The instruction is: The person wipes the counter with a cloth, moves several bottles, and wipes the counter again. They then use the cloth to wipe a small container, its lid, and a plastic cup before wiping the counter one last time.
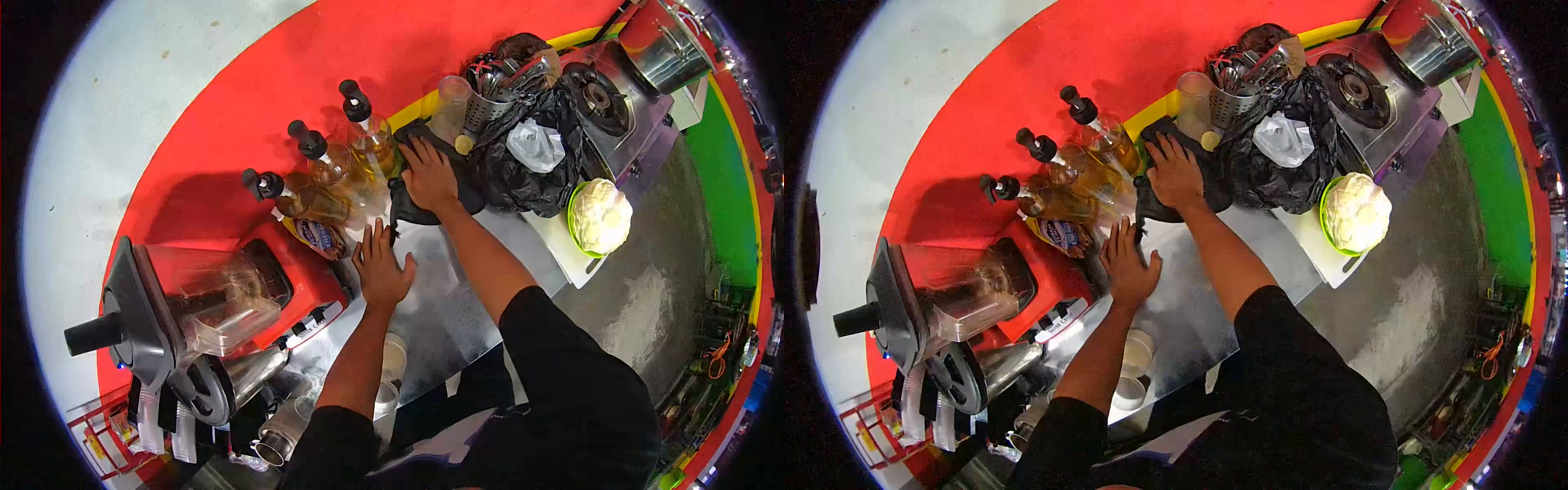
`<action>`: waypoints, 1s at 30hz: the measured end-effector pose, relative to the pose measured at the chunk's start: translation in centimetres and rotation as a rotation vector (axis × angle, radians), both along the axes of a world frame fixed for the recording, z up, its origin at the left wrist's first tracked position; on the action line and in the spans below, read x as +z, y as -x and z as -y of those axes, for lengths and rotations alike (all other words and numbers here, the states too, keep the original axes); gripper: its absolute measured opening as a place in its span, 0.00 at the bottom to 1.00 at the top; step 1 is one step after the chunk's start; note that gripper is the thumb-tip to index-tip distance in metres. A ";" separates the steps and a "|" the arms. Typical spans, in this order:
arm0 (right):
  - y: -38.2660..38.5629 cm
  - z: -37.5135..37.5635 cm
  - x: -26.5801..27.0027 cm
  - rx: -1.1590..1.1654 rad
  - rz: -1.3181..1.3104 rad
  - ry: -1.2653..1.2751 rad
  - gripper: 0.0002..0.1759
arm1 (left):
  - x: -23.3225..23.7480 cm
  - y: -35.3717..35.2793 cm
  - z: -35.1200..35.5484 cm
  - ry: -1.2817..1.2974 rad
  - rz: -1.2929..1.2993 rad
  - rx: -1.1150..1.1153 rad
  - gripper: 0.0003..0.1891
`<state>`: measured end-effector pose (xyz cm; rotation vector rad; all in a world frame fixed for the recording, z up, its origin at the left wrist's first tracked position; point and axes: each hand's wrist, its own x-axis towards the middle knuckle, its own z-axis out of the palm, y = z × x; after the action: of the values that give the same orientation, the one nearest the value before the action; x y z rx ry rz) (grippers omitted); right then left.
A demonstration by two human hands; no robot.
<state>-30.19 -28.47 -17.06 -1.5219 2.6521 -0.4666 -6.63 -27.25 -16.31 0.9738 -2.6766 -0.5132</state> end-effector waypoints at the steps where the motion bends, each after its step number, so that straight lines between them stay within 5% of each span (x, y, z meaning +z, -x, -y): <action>1: -0.1 0.0 0.3 -0.016 0.028 -0.040 0.35 | -0.1 0.0 0.0 0.000 -0.014 -0.006 0.40; 14: -6.9 -8.7 1.4 -0.016 0.005 -0.016 0.38 | 0.1 -0.4 0.2 -0.032 0.024 -0.001 0.42; 30: 1.1 0.3 -1.0 0.085 0.002 0.098 0.41 | 0.7 0.1 0.0 -0.022 0.004 0.023 0.40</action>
<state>-31.26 -28.75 -18.11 -1.6519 2.5857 -0.6006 -6.74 -27.28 -15.65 1.0117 -2.6654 -0.5377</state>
